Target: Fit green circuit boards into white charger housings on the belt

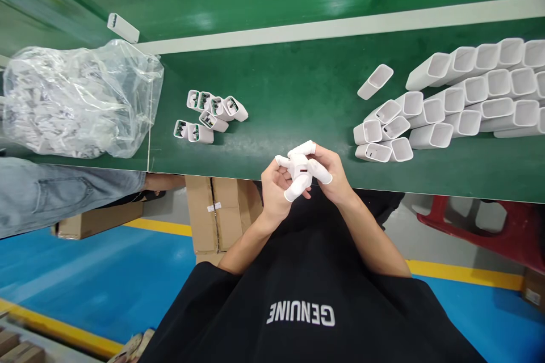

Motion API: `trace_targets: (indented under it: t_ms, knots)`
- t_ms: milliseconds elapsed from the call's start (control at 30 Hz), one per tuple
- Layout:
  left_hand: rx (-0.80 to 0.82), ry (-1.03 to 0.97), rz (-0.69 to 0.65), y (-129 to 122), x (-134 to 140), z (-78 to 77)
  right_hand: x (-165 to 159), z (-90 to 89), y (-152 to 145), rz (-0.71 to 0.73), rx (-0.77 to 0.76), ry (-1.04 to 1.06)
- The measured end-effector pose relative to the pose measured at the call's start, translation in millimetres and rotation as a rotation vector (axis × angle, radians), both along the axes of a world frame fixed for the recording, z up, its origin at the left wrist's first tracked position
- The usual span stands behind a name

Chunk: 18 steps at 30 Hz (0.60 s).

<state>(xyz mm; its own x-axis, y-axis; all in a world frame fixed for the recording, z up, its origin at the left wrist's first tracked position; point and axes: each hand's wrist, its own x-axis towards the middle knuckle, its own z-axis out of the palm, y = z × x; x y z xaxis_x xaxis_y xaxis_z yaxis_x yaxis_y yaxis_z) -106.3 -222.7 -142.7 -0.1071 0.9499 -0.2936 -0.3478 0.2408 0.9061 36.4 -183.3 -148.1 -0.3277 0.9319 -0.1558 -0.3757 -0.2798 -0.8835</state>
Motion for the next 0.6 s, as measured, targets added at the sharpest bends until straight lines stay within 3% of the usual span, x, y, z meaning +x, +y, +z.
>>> trace_targets:
  t_ms: [233, 467, 600]
  knots:
    - [0.028, 0.014, -0.012, 0, -1, -3.2, -2, 3.3, 1, 0.026, 0.008, 0.061]
    - [0.139, 0.085, 0.107, -1, 6, -4.1, -4, -11.4, 1, -0.098, 0.107, -0.061]
    - [0.111, 0.052, 0.124, 0, 8, -1.7, -4, -18.9, 1, -0.102, 0.129, -0.055]
